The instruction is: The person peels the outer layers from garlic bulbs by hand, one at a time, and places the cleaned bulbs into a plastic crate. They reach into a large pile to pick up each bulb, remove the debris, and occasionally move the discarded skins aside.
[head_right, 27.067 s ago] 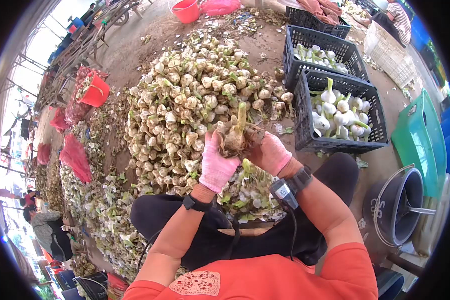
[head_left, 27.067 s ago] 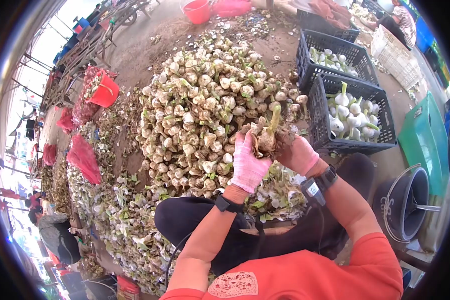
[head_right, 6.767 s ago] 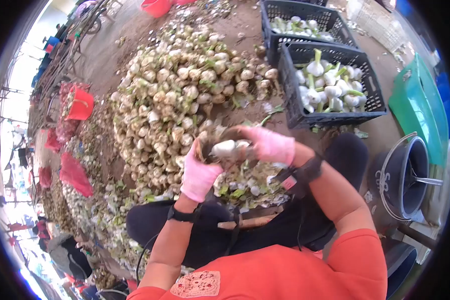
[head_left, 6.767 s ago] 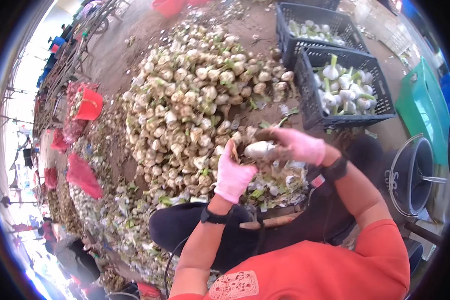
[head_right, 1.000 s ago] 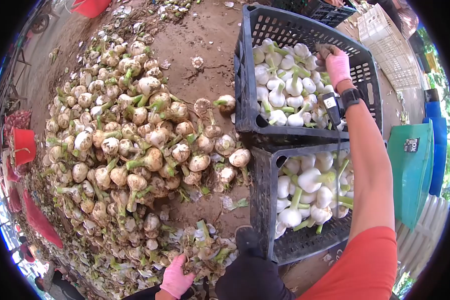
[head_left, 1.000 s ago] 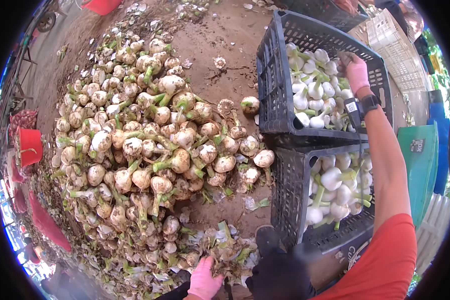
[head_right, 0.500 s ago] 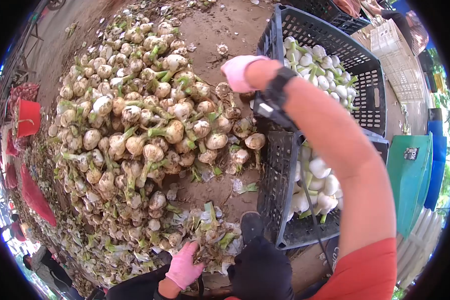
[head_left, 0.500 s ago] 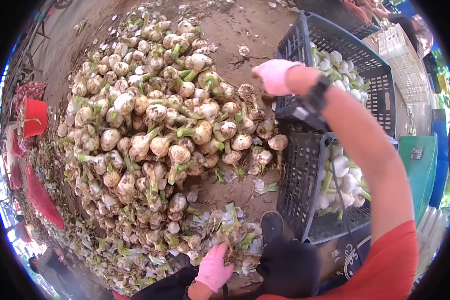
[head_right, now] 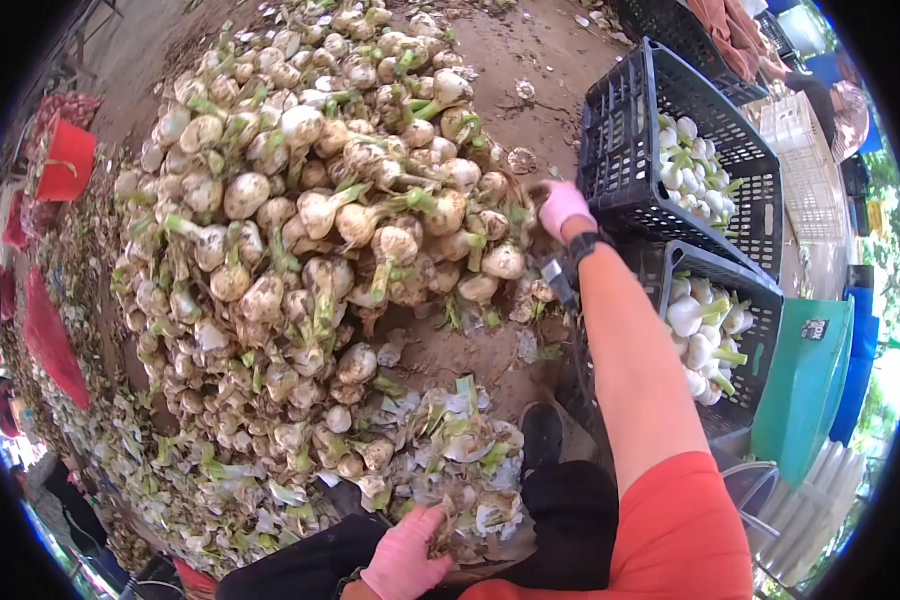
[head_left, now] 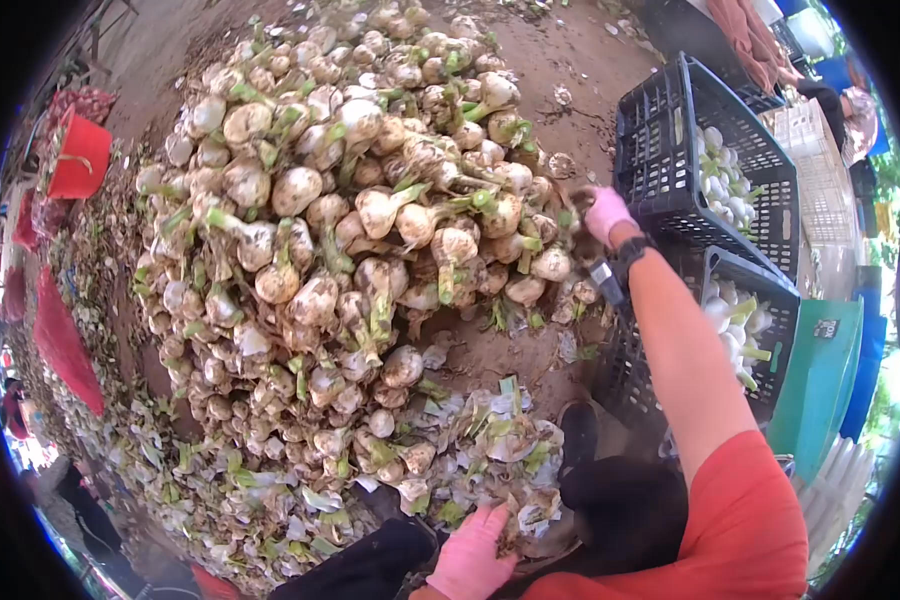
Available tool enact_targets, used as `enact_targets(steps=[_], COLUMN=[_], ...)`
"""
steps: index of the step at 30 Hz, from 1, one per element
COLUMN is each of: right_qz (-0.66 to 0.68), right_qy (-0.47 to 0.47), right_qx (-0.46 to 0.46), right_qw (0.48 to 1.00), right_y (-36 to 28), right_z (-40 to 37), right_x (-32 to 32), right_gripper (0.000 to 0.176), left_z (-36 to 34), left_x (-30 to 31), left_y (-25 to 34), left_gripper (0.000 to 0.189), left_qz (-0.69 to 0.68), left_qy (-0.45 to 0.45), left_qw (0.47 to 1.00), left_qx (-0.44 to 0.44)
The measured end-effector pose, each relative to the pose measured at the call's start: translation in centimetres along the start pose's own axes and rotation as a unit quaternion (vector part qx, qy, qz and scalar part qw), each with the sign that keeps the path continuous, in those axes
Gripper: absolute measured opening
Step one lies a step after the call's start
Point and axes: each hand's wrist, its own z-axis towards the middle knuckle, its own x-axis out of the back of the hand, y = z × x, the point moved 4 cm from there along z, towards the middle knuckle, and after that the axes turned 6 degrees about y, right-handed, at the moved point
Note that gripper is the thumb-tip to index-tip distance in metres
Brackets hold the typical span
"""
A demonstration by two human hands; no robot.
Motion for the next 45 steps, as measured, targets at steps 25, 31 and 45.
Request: enact_targets(steps=[25,31,45], right_qz=[-0.167,-0.271,0.478], right_qy=[0.199,0.175,-0.14], right_qx=[-0.032,-0.029,-0.069], right_qw=[0.965,0.946,0.864], right_y=[-0.7,4.2,-7.1], right_z=[-14.2,-11.9,-33.1], right_x=[-2.0,-4.4,-8.8], right_gripper=[0.044,0.035,0.03], left_z=[-4.6,-4.6,-6.5], left_x=[-1.0,-0.6,3.3], left_y=[1.6,1.0,1.6], left_gripper=[0.064,0.063,0.064], left_qz=[0.087,0.047,0.025], left_qy=[-0.119,-0.127,0.085], left_qw=[0.988,0.991,0.986], left_qx=[-0.032,-0.015,-0.141])
